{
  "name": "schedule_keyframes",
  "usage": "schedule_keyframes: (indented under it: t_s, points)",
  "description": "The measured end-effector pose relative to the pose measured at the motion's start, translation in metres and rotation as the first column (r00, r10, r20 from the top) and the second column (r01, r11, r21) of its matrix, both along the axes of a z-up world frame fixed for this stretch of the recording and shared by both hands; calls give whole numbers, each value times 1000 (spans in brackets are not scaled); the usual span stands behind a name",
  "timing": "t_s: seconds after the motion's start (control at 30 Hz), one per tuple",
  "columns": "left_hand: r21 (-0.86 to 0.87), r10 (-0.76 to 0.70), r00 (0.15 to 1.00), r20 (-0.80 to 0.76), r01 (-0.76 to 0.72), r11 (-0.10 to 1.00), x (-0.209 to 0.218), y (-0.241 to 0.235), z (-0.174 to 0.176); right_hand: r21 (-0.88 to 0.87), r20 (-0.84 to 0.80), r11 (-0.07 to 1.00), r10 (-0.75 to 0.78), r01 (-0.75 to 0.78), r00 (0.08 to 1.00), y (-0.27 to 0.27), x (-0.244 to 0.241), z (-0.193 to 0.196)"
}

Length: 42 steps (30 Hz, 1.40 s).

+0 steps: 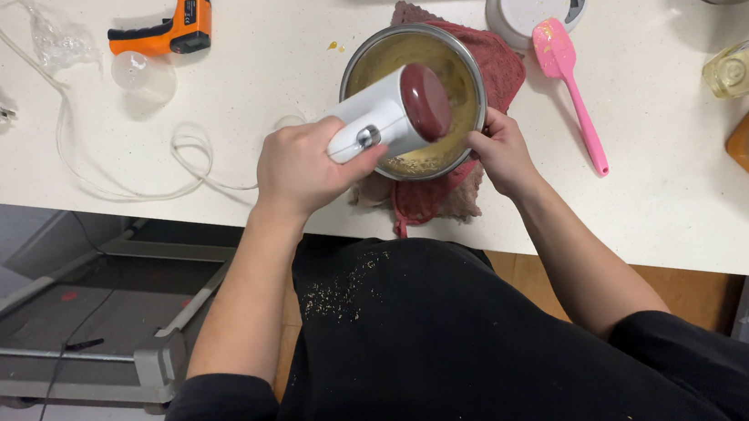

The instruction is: The person uses a hand mixer to whip a yellowish batter in a metal bowl and then scrapes the sides of the bowl with a pink spatula.

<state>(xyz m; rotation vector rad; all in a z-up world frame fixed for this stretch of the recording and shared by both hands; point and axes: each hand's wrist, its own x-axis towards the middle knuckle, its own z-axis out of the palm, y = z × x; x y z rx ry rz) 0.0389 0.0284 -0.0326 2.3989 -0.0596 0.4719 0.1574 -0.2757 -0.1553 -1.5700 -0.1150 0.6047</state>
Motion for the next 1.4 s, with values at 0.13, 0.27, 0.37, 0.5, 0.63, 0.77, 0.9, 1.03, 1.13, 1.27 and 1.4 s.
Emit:
schedule_keyframes:
  t_s: [0.13,0.27,0.37,0.5,0.63,0.77,0.9,1.03,1.13,1.27,1.4]
  points:
    - [-52,113,993,-43,-115,992,3,-6,3,56,-58,998,-19,22,998,-2,-3,-1]
    - [-130,210,956,-206,-240,962,-3,-13,5,87,-91,995,-34,42,995,-3,-5,-2]
    - [-209,230,880,-415,-338,918,-8,-12,12,101,-120,992,-59,71,991,-8,-10,-6]
    - [-288,213,823,-526,-408,866,-22,-2,25,155,-118,986,-49,67,992,-15,-9,-12]
    - [-370,117,794,-597,-401,838,-36,-8,32,31,55,994,102,-104,993,-11,-6,-14]
    - [-319,110,742,-661,-411,854,-35,-17,36,17,65,984,174,-175,983,-3,-6,1]
    - [-207,143,783,-606,-328,922,-33,-22,45,-112,170,973,219,-202,961,4,-2,12]
    - [-120,177,779,-602,-308,944,-35,-26,45,-62,203,975,222,-214,954,8,0,7]
    - [-112,184,778,-601,-310,944,-37,-26,46,-34,105,985,174,-172,979,9,6,6]
    - [-128,182,734,-654,-344,930,-36,-28,44,-34,137,985,175,-172,975,9,1,6]
    - [-68,184,774,-606,-281,957,-33,-31,46,-129,122,982,156,-140,980,15,-4,15]
